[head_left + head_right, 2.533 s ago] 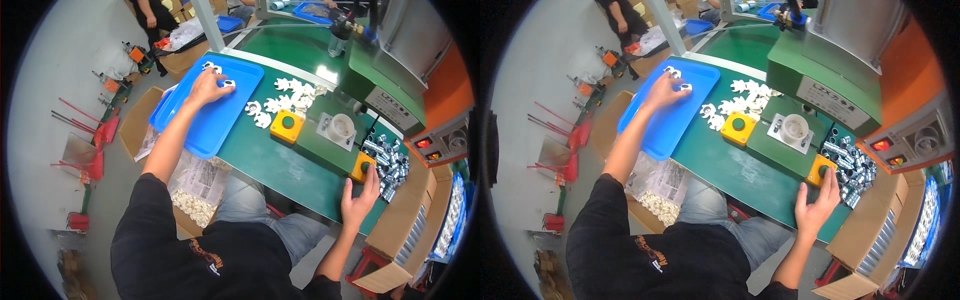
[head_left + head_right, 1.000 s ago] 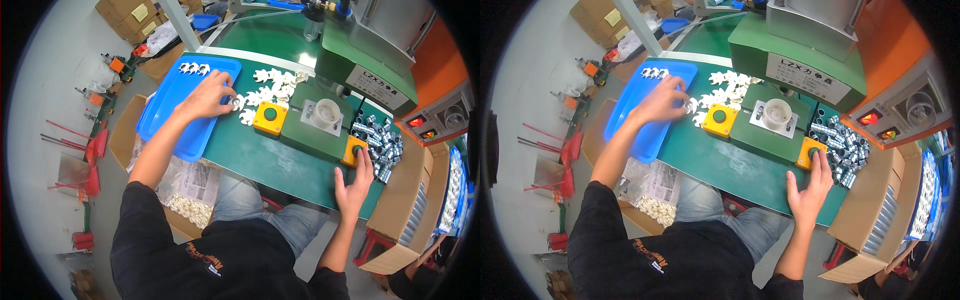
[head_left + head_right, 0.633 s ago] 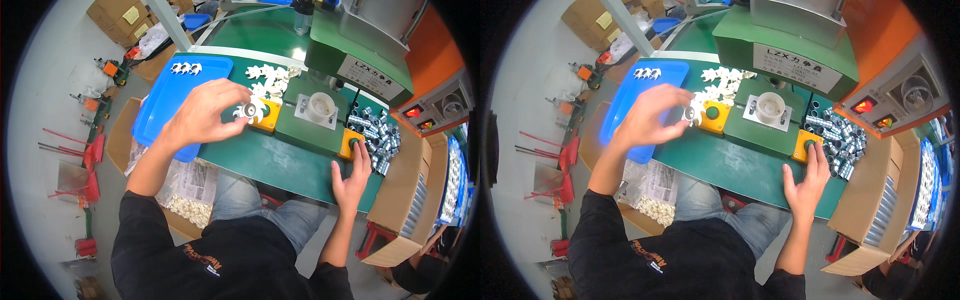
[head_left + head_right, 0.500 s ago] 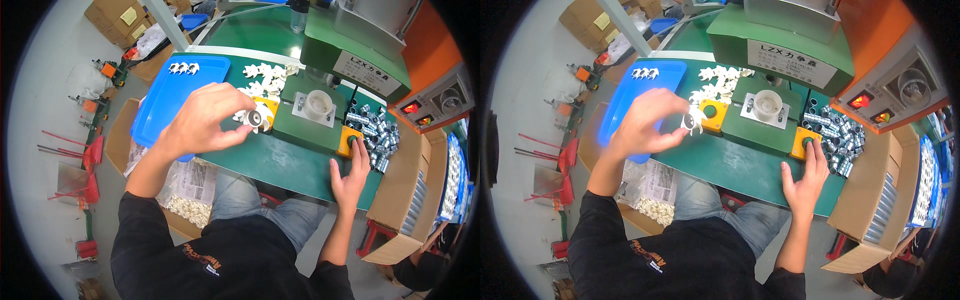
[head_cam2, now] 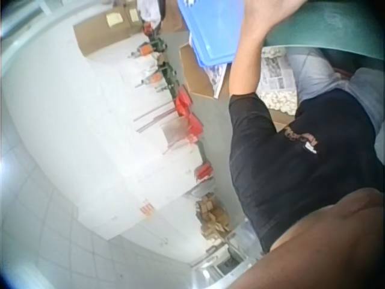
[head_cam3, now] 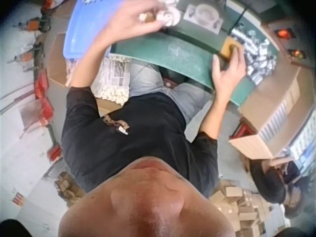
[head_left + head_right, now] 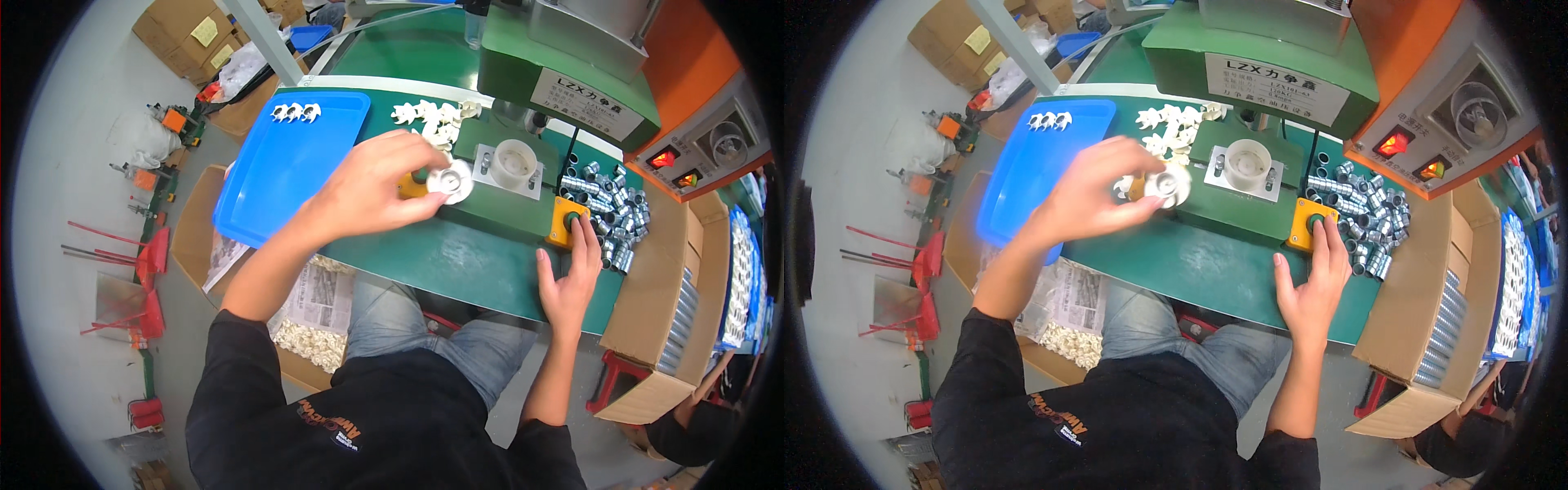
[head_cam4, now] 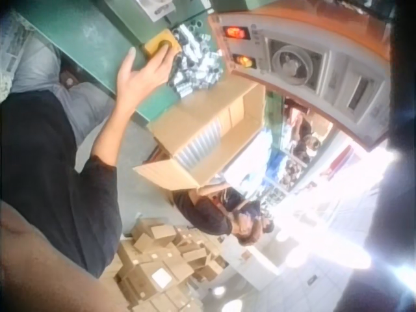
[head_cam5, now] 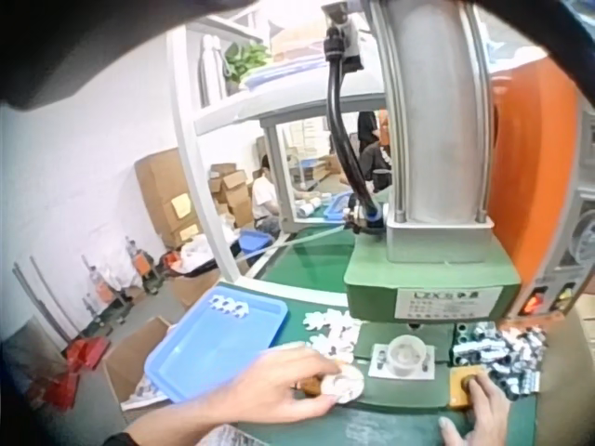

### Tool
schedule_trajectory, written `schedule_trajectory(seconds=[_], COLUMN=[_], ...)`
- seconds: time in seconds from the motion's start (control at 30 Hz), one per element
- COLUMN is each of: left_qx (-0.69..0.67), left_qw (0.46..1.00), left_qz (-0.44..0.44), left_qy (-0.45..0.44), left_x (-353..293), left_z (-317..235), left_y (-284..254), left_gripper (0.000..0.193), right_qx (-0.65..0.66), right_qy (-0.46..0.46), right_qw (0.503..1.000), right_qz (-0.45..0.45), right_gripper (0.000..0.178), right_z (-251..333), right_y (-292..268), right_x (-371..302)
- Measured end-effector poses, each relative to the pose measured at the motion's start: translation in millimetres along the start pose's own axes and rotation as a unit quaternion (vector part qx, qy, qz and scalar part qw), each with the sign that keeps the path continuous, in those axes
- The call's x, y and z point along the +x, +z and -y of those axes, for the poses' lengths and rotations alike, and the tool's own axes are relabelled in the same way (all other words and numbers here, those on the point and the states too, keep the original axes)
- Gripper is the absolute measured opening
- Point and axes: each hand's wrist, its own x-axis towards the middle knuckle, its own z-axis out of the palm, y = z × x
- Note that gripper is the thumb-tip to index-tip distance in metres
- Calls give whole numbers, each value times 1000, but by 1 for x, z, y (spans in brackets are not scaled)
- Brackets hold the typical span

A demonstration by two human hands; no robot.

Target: Assembling small white plastic components using a pneumatic press machine at a factory workstation.

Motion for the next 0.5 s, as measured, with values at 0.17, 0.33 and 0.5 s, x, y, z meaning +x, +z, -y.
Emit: schedule_trajectory(seconds=[0.17, 0.33, 0.5], left_qx=[-28, 18, 54], left_qw=[999, 994, 992], left_qz=[-44, -92, -89], left_qy=[-17, -49, -76], left_x=[39, 58, 65], left_z=[-1, 6, 2], left_y=[57, 92, 90], left_gripper=[26, 28, 30], right_qx=[7, 16, 27], right_qy=[8, 5, 6], right_qw=[1000, 1000, 999], right_qz=[-9, -15, -19], right_gripper=[70, 72, 72], right_z=[-1, -1, -1], right_y=[0, 2, 3], right_x=[-1, -1, -1])
